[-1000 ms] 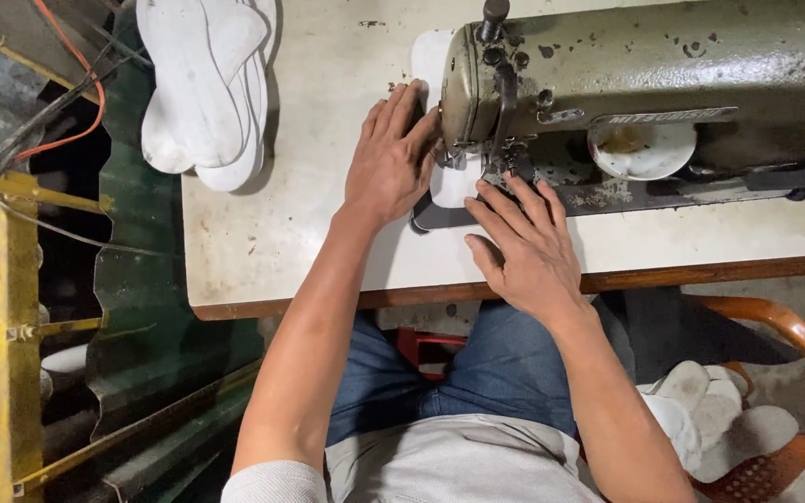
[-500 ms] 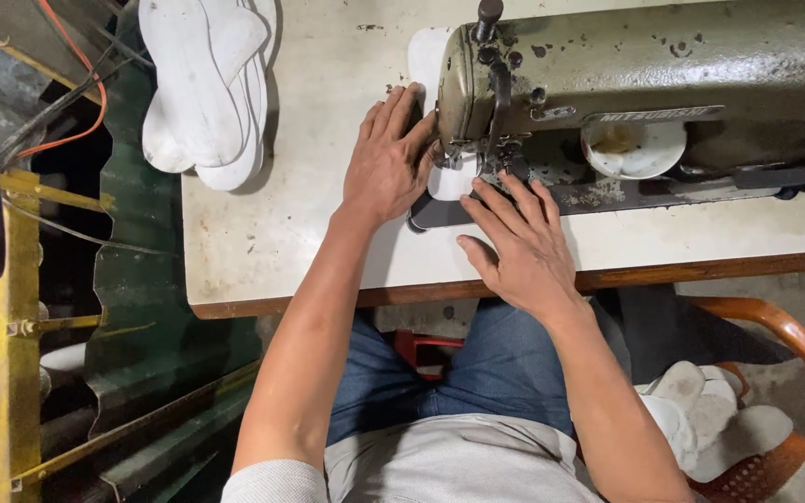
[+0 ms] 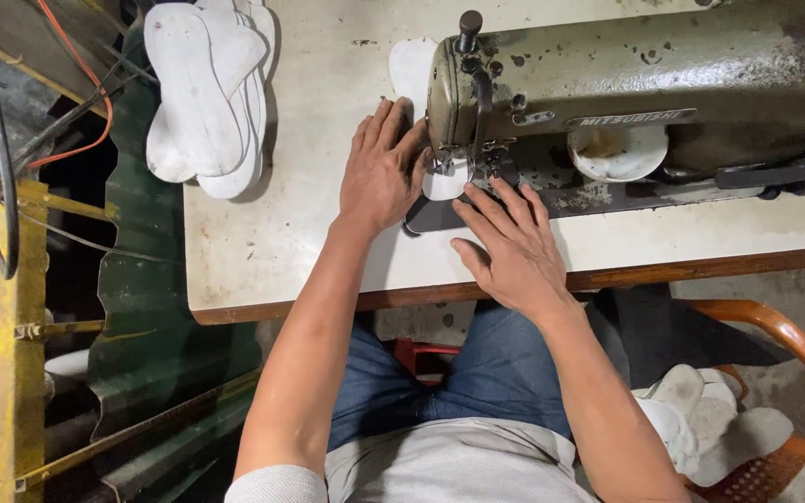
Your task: Using an industrial sewing machine to stitch the edges of shoe insoles.
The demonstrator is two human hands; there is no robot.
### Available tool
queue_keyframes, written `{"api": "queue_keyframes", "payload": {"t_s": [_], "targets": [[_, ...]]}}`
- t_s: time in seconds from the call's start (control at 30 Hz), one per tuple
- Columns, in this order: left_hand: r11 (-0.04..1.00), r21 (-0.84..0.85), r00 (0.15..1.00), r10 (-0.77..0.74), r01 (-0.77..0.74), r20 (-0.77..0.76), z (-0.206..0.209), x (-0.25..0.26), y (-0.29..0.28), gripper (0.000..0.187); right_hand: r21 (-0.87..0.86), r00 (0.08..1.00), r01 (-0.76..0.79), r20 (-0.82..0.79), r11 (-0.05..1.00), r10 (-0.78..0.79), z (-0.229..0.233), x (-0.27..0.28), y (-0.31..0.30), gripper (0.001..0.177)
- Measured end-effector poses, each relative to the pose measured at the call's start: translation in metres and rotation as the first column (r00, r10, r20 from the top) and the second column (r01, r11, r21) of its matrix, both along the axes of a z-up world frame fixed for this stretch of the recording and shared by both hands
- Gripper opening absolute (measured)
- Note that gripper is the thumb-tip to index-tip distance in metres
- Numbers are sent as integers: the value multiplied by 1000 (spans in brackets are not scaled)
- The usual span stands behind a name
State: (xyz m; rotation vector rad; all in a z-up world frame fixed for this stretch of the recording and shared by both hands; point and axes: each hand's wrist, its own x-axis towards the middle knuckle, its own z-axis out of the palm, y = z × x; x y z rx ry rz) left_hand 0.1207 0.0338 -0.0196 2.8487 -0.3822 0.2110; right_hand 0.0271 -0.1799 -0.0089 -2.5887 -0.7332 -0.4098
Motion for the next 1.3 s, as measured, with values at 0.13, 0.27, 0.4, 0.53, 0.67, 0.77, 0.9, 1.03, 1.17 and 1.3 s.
{"api": "queue_keyframes", "payload": {"t_s": [0.13,0.27,0.4,0.53,0.67,0.77,0.9,1.03,1.17,1.3], "targets": [[1000,3,1000,-2,2,-8,1,-1,0,44,3,1000,2,-6,1000,-2,0,0,0,44],[997,57,999,-45,46,-16,4,-4,0,43,-1,1000,-4,-19,1000,4,2,0,-1,44],[996,63,997,-53,56,-52,6,-7,-1,43,-9,1000,-3,-20,1000,3,4,0,-1,43],[996,69,998,-45,48,-46,7,-9,-2,43,9,1000,-5,-21,1000,5,5,0,-1,42],[998,56,999,-24,25,-24,5,-10,-2,43,-1,999,-8,-36,1000,8,5,0,-2,43],[999,54,1000,-6,7,-9,5,-12,-2,44,1,999,-7,-34,1000,7,6,0,-1,42],[998,60,1000,9,-9,-16,7,-17,-1,45,3,999,-7,-33,1000,7,6,0,-1,42],[998,44,998,42,-40,-54,8,-26,-2,49,26,1000,-10,-26,1000,11,6,0,-1,41],[997,42,997,68,-66,-34,10,-37,0,50,48,1000,-6,-11,999,6,6,-1,-2,41],[996,28,996,89,-89,-7,12,-50,1,48,70,1000,15,10,997,-15,6,-1,-3,40]]}}
